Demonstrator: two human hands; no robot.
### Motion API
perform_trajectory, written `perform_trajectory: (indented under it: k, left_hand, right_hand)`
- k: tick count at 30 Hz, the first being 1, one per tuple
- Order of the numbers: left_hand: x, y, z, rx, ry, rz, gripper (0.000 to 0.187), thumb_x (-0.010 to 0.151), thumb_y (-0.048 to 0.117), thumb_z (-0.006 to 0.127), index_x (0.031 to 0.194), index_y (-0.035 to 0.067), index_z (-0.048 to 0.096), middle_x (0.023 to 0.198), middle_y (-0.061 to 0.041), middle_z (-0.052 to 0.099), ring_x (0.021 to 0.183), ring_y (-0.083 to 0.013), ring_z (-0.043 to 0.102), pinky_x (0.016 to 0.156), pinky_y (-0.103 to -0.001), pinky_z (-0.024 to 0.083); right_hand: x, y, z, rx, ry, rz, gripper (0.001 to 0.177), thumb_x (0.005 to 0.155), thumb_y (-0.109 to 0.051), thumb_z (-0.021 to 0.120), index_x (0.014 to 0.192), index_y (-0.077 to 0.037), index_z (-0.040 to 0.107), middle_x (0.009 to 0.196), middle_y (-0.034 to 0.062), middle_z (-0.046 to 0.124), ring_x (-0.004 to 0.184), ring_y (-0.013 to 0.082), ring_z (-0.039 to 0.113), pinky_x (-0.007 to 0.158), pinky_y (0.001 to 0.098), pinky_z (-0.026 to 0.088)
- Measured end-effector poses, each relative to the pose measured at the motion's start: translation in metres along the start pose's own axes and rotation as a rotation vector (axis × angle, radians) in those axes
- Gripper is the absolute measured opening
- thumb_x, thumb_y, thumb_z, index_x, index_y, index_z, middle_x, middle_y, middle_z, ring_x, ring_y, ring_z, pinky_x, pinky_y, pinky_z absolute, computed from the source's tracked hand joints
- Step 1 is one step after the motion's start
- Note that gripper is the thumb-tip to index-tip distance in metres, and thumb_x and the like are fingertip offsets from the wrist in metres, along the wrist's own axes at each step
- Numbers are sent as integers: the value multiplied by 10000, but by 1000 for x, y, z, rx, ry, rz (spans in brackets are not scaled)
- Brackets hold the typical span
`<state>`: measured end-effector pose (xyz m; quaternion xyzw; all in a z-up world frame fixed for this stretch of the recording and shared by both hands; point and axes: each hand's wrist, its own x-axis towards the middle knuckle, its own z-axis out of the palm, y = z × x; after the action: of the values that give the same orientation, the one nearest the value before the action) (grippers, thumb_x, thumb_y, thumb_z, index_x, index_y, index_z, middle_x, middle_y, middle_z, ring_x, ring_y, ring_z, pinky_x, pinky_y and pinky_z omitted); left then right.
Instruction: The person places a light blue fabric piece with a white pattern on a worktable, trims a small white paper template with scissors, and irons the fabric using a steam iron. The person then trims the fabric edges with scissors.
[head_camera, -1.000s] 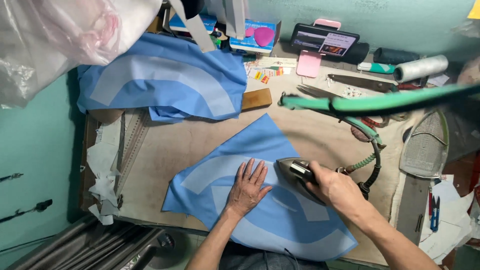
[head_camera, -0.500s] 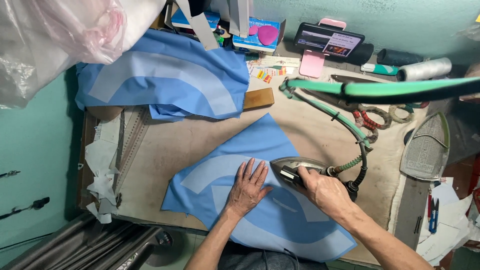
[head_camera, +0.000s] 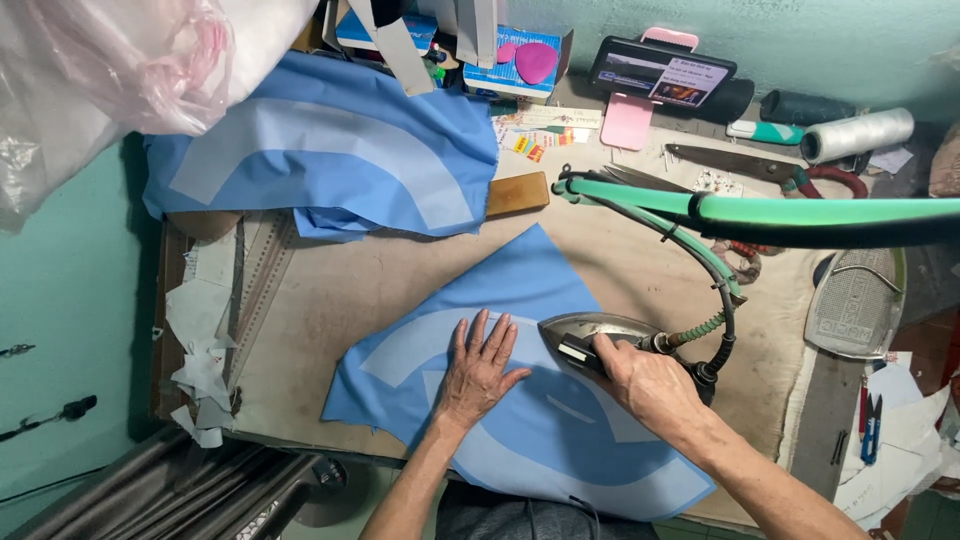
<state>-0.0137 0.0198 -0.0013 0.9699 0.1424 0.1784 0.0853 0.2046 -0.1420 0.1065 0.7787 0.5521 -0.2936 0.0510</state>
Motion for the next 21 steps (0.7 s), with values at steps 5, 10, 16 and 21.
perform_trajectory:
  k: [5,10,16,21]
  left_hand:
    - [-1,-1,-1,32,-17,-1,723,945,550,562,1488,84,454,1579,-138,405,1455,-414,344,1180,-610,271]
    - [-1,-1,-1,15,-16,-5,716,949,526,573,1497,84,444,1581,-143,401,1458,-413,338,1182,-610,268]
    - [-5,-4,-3,34,-10,-21,697,954,514,565,1502,102,440,1585,-120,399,1455,-401,345,1180,-608,276]
    - [-4,-4,-4,18,-17,-31,713,952,515,575,1515,105,423,1592,-121,387,1457,-398,339,1177,-607,278]
  right_hand:
    - [3,-4,-5,20,-21,-3,269,947,-376,578,1103,-201,446,758,64,639,651,296,746,591,449,617]
    - [5,-7,-5,11,-15,-2,281,940,-377,585,1102,-194,448,762,80,637,652,322,743,591,467,610]
    - [6,-13,-15,30,-35,4,282,939,-364,595,1082,-172,446,780,103,651,667,346,746,603,490,610]
    - [8,-14,-11,32,-22,-3,277,945,-387,578,1073,-177,453,775,102,640,661,354,741,596,490,607]
